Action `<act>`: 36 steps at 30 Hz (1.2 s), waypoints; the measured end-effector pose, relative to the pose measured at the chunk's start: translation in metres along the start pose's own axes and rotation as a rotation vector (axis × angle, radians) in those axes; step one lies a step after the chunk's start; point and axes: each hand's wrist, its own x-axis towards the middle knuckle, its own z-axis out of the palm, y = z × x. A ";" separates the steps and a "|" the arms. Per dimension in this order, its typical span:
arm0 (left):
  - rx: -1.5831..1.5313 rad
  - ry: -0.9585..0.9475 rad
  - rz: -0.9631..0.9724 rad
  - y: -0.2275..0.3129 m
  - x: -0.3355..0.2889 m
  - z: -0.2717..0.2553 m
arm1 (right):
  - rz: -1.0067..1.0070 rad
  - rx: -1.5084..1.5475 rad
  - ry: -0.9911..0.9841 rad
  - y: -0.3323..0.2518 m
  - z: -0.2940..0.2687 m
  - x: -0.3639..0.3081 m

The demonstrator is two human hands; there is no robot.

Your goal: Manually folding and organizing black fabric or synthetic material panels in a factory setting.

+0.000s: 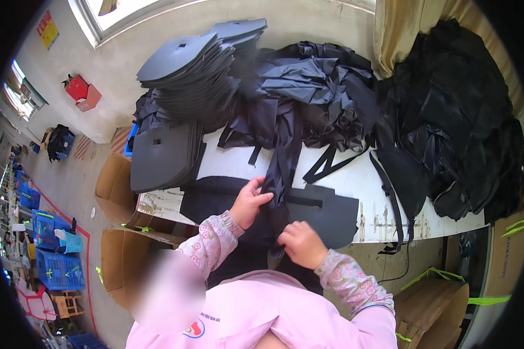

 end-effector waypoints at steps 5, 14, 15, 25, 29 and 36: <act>-0.108 -0.003 0.076 0.012 -0.019 0.034 | 0.510 0.692 0.109 0.012 -0.016 -0.037; 0.006 -0.028 0.101 -0.015 -0.050 0.062 | 0.848 1.256 0.446 0.004 -0.008 -0.054; 0.066 0.000 0.071 -0.017 -0.055 0.061 | 0.812 1.065 0.521 0.005 -0.014 -0.054; 1.296 -0.679 0.814 0.087 -0.021 0.091 | 0.043 -0.009 -0.116 -0.077 -0.191 -0.031; 1.307 -1.277 0.679 0.091 -0.004 0.127 | -0.072 0.030 -0.233 -0.116 -0.238 -0.015; 0.813 -1.373 -0.055 0.089 -0.019 0.174 | 0.062 -0.214 -0.198 -0.129 -0.286 -0.009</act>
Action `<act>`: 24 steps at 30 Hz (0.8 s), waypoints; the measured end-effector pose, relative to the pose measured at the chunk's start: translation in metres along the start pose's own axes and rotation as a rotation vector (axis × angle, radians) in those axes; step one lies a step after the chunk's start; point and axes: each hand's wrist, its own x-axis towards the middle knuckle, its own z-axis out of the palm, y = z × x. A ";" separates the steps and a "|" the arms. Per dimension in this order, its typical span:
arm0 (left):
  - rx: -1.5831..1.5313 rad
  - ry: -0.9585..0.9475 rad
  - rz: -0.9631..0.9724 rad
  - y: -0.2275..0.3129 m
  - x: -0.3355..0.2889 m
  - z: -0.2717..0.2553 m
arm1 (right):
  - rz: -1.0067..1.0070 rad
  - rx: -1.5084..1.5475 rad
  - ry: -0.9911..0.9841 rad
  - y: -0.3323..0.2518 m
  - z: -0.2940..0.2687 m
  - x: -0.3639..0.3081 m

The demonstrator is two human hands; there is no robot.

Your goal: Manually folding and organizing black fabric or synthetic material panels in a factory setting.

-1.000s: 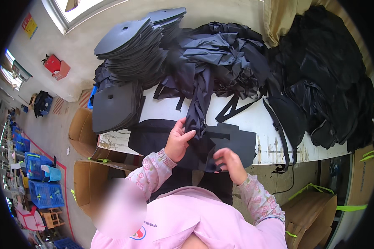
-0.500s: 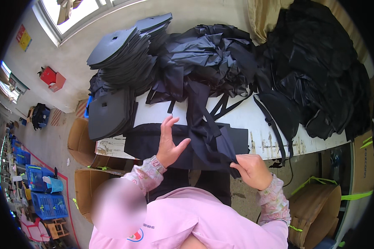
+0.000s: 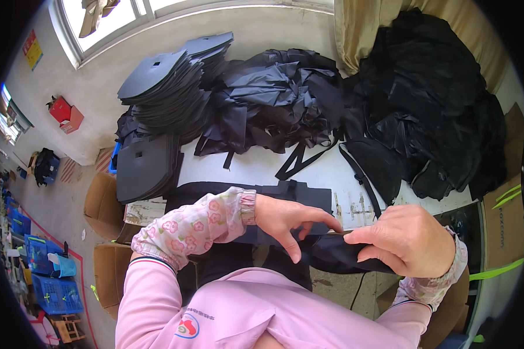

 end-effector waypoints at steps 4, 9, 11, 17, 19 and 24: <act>0.343 0.035 0.208 0.001 0.014 0.005 | -0.059 -0.027 0.051 -0.001 -0.012 0.012; 0.305 0.239 0.262 -0.015 -0.008 -0.004 | 0.016 -0.286 0.248 -0.011 -0.019 0.009; 0.284 0.210 0.085 -0.027 -0.027 -0.007 | 0.100 -0.335 0.275 -0.014 -0.025 0.007; 0.062 0.190 -0.226 -0.012 -0.101 -0.013 | 0.326 -0.154 0.406 0.012 -0.028 -0.020; -0.018 0.256 -0.304 -0.017 -0.130 -0.011 | 0.339 -0.014 0.428 0.032 -0.011 -0.034; 0.255 0.306 -0.593 -0.010 -0.198 -0.009 | 0.530 0.415 0.255 0.074 0.041 -0.061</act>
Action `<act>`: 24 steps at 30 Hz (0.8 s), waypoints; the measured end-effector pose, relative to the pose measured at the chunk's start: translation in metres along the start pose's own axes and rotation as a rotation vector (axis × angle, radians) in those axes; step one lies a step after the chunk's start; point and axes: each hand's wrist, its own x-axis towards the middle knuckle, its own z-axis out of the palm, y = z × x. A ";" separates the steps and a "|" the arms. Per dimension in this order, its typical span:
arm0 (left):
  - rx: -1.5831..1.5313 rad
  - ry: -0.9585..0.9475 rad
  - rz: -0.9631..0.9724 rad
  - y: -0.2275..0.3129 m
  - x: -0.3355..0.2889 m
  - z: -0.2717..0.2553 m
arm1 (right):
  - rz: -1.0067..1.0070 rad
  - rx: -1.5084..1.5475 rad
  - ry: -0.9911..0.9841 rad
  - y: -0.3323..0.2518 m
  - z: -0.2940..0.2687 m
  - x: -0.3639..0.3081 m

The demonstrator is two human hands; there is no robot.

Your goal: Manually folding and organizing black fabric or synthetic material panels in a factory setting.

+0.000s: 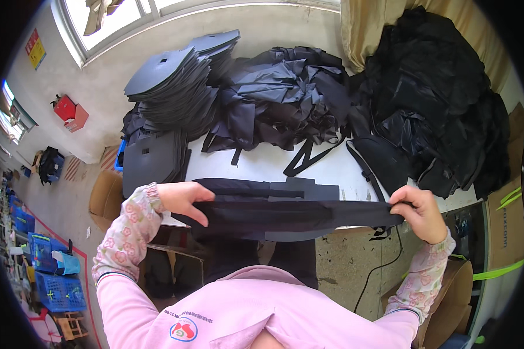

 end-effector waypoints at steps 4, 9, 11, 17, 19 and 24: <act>0.179 0.024 -0.156 -0.030 -0.037 0.006 | 0.226 0.334 -0.170 0.068 0.038 -0.002; 0.122 -0.032 -0.330 -0.083 -0.044 0.013 | 0.351 0.457 -0.355 0.131 0.104 0.010; 0.257 0.038 -0.362 -0.100 -0.033 0.011 | 0.372 0.484 -0.357 0.153 0.123 0.019; 0.367 0.296 -0.508 -0.143 0.017 0.003 | 0.156 0.085 -0.019 0.183 0.149 0.067; 0.382 0.314 -0.561 -0.145 0.031 0.002 | 0.185 -0.248 0.136 0.174 0.156 0.080; 0.462 0.390 -0.599 -0.138 0.053 0.002 | 0.021 -0.486 0.267 0.171 0.165 0.096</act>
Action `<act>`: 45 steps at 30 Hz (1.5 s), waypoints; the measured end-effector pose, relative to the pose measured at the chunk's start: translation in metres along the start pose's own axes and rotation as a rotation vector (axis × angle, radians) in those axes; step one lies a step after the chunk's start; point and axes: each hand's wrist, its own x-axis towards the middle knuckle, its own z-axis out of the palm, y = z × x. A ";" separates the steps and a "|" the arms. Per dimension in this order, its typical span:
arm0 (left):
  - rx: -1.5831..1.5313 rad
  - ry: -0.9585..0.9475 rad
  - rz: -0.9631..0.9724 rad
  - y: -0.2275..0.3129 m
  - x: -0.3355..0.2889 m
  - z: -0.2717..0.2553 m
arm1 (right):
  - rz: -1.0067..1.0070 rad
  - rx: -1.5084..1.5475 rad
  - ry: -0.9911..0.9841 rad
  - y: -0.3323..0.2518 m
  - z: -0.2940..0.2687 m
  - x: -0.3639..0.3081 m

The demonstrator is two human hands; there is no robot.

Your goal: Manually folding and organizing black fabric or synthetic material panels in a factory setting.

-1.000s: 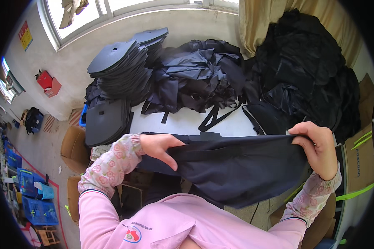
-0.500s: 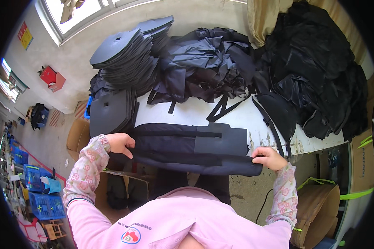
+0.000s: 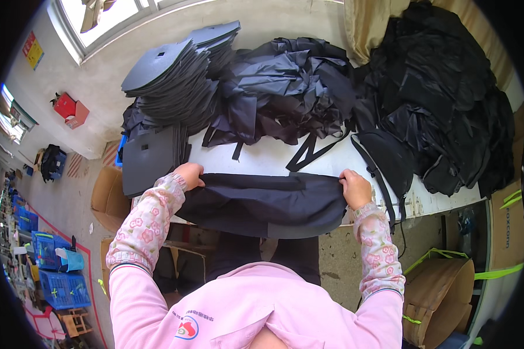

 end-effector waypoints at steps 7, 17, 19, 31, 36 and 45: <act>-0.402 -0.740 0.375 -0.005 -0.020 -0.035 | -0.009 0.240 -0.174 0.020 -0.012 -0.001; -0.235 -0.176 0.239 -0.026 -0.048 -0.017 | 0.156 0.665 -0.445 0.022 -0.051 -0.023; -0.120 -0.058 0.160 -0.022 -0.028 -0.003 | 0.134 0.563 -0.359 0.026 -0.028 -0.021; -0.019 0.127 0.004 0.006 -0.004 0.010 | -0.508 0.037 -0.279 -0.087 0.015 -0.033; -0.042 0.090 0.015 -0.007 -0.033 -0.029 | -0.460 -0.078 -0.545 -0.074 0.045 -0.044; -0.387 0.201 -0.003 -0.045 -0.099 -0.071 | -0.439 -0.086 -0.725 -0.088 0.023 -0.020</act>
